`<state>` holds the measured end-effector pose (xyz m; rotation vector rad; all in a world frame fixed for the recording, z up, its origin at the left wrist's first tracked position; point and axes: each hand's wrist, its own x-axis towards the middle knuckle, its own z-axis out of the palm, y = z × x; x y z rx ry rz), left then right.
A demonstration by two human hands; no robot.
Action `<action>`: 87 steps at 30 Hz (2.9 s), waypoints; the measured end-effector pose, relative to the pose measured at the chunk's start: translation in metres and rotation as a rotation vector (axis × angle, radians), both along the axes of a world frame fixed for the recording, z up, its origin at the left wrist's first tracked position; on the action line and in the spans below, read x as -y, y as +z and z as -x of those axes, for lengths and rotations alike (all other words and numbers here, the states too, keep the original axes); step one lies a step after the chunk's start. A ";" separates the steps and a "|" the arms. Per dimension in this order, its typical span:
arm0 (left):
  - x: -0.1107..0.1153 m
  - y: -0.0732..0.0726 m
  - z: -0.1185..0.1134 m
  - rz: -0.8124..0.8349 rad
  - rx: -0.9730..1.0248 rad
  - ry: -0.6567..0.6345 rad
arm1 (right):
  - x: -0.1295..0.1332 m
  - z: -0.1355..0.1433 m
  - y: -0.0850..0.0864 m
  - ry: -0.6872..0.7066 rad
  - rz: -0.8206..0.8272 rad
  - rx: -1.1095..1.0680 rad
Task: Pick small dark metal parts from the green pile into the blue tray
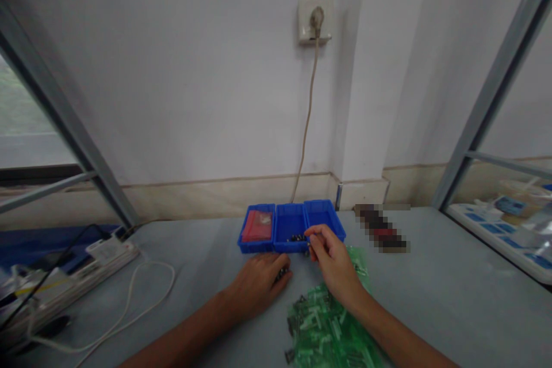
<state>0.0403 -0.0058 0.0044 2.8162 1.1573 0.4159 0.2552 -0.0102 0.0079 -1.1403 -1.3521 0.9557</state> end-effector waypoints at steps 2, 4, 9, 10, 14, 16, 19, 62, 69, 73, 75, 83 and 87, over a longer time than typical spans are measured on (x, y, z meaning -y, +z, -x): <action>0.000 0.001 0.000 0.000 -0.003 0.000 | 0.000 0.000 0.001 -0.006 -0.001 -0.002; 0.000 0.001 0.000 0.002 -0.007 0.001 | 0.001 0.001 0.003 -0.008 -0.001 -0.001; 0.000 0.003 0.000 0.004 -0.015 0.006 | 0.001 0.000 0.004 -0.010 -0.008 0.014; 0.000 0.003 0.000 0.001 -0.013 0.007 | 0.001 0.000 0.004 -0.010 -0.010 0.013; 0.001 0.001 0.000 0.002 -0.008 0.010 | 0.001 0.000 0.002 -0.007 -0.030 -0.001; 0.001 0.001 0.000 0.004 -0.004 0.009 | 0.001 0.000 0.003 -0.011 -0.037 -0.001; 0.000 0.000 0.000 -0.002 0.005 0.007 | 0.003 0.001 0.004 -0.031 -0.053 0.054; 0.001 -0.002 0.002 0.017 -0.001 0.017 | -0.001 0.002 0.003 0.004 -0.012 -0.070; 0.001 -0.001 0.002 0.020 -0.001 0.021 | 0.001 0.001 0.003 -0.040 -0.158 0.100; 0.000 -0.003 0.002 0.020 0.010 0.021 | 0.000 0.003 0.000 -0.035 -0.096 0.028; 0.000 -0.004 0.002 0.018 0.015 0.018 | 0.000 0.004 -0.001 -0.016 -0.030 -0.065; 0.000 -0.004 0.002 0.016 0.006 0.019 | -0.003 0.005 0.003 0.078 0.165 -0.375; -0.001 -0.005 0.002 0.011 -0.002 0.021 | -0.003 0.005 0.003 0.093 0.176 -0.440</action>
